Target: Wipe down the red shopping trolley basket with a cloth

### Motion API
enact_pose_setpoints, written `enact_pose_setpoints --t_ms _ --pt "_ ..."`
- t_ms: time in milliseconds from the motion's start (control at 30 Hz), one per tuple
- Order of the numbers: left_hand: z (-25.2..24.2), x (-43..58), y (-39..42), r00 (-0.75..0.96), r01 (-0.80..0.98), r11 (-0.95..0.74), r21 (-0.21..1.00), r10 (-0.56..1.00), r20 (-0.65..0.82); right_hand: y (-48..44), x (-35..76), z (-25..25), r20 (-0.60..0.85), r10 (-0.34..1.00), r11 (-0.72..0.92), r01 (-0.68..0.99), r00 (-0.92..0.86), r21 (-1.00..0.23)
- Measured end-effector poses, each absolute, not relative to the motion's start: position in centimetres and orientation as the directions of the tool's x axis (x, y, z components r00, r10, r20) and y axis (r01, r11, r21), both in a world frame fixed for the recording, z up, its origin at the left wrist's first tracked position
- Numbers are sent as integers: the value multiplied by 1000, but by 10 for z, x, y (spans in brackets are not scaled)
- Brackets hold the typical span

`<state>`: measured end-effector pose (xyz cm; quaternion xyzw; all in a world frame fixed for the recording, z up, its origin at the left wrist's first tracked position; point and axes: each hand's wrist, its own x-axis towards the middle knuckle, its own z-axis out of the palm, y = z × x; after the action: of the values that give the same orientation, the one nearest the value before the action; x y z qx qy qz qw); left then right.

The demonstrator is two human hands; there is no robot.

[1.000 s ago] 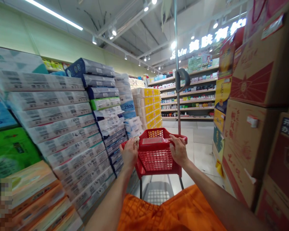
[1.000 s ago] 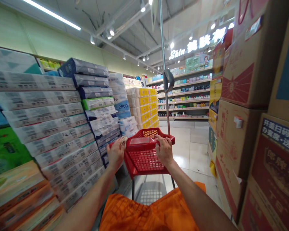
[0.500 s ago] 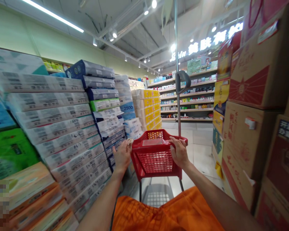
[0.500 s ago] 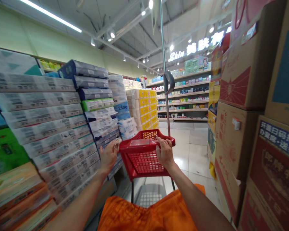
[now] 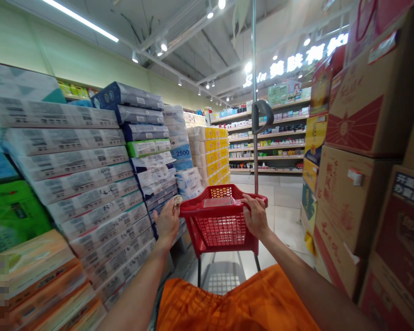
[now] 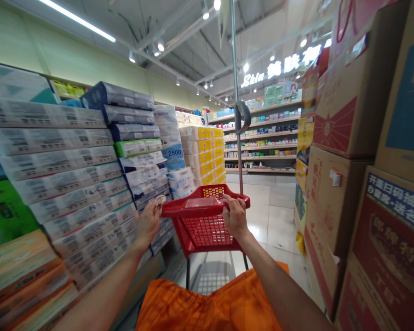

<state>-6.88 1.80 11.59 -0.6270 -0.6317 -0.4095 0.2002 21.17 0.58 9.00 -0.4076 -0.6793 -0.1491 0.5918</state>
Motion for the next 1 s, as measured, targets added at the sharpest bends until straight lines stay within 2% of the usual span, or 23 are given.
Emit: enact_pose_setpoints --t_ms 67,167,233,300,367,433,567,667,733,833,867,1000 --pt "114 -57 15 -76 953 -181 244 635 769 7 211 90 927 373 622 730 41 -283" --pt "109 -33 9 122 934 -335 123 624 771 7 213 90 928 371 620 732 40 -280" --pt "109 -32 8 185 927 -369 74 618 764 6 214 91 929 368 620 736 36 -274" --pt "110 -44 10 118 945 -310 107 627 770 6 215 91 931 364 625 736 20 -260" --pt "113 -58 13 -29 959 -200 201 636 771 6 214 91 935 355 629 737 9 -246" --pt "114 -61 13 -99 954 -156 256 641 761 7 213 90 939 345 628 741 12 -240" --pt "111 -31 4 94 936 -319 149 635 767 10 215 86 946 323 624 752 -1 -212" --pt "110 -23 4 167 929 -359 95 633 756 13 221 83 951 306 622 763 -33 -174" --pt "111 -33 6 73 941 -294 167 660 748 15 223 82 950 307 623 766 -52 -160" --pt "113 -43 7 -171 925 -143 351 668 724 16 223 80 947 315 619 769 -60 -157" --pt "114 -39 6 -182 917 -150 370 669 721 16 223 80 947 316 618 770 -59 -158" --pt "120 18 2 104 863 -434 260 656 748 11 217 87 937 343 611 773 -62 -172"
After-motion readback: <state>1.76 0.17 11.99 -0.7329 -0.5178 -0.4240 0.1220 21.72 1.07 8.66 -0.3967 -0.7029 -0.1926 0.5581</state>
